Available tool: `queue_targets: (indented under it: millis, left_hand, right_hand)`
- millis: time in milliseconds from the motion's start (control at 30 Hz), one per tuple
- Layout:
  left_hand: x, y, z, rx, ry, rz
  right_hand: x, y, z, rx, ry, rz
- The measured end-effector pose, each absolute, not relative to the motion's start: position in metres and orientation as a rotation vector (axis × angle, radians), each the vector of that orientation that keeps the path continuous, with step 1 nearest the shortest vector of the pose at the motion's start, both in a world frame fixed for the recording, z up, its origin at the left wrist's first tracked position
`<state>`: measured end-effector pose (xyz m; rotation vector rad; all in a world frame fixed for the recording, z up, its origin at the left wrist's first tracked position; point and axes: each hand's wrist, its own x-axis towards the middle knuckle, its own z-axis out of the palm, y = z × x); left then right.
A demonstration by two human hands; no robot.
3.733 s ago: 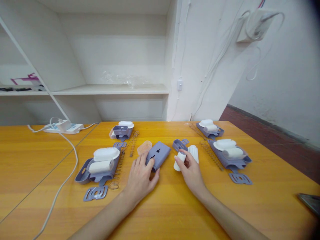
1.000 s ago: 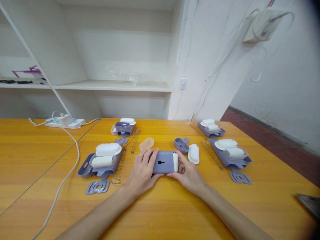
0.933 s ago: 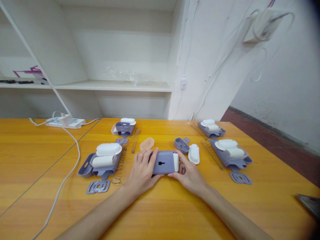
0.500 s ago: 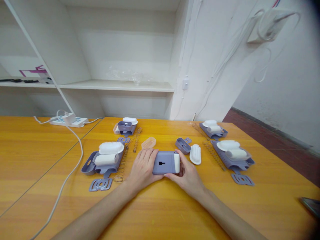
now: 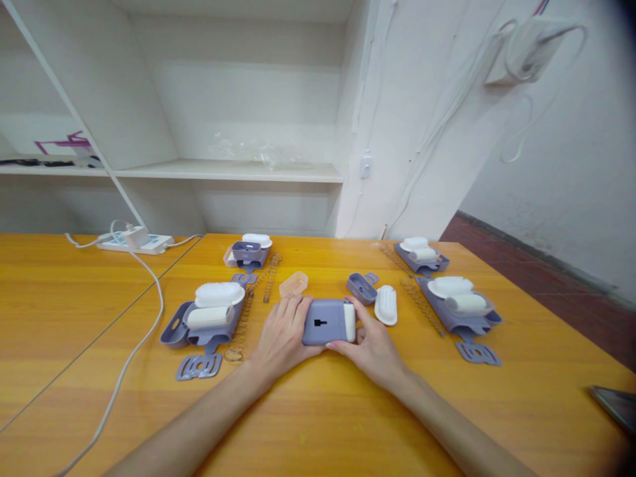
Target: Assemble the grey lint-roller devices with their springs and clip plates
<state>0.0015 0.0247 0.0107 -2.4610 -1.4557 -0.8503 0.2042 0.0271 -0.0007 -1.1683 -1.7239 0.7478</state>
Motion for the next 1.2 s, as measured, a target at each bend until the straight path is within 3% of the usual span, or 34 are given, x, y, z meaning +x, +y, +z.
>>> queue_targets:
  millis: [733, 900, 1200]
  left_hand:
    - [0.002, 0.03, 0.013, -2.383, -1.557, -1.087]
    - [0.001, 0.024, 0.014, -2.455, -1.499, -1.166]
    - [0.005, 0.023, 0.017, -2.437, -1.625, -1.278]
  right_hand:
    - [0.206, 0.011, 0.006, -1.037, -1.948, 0.59]
    - [0.212, 0.014, 0.004, -1.289, -1.692, 0.499]
    - [0.211, 0.014, 0.003, -1.202, -1.645, 0.565]
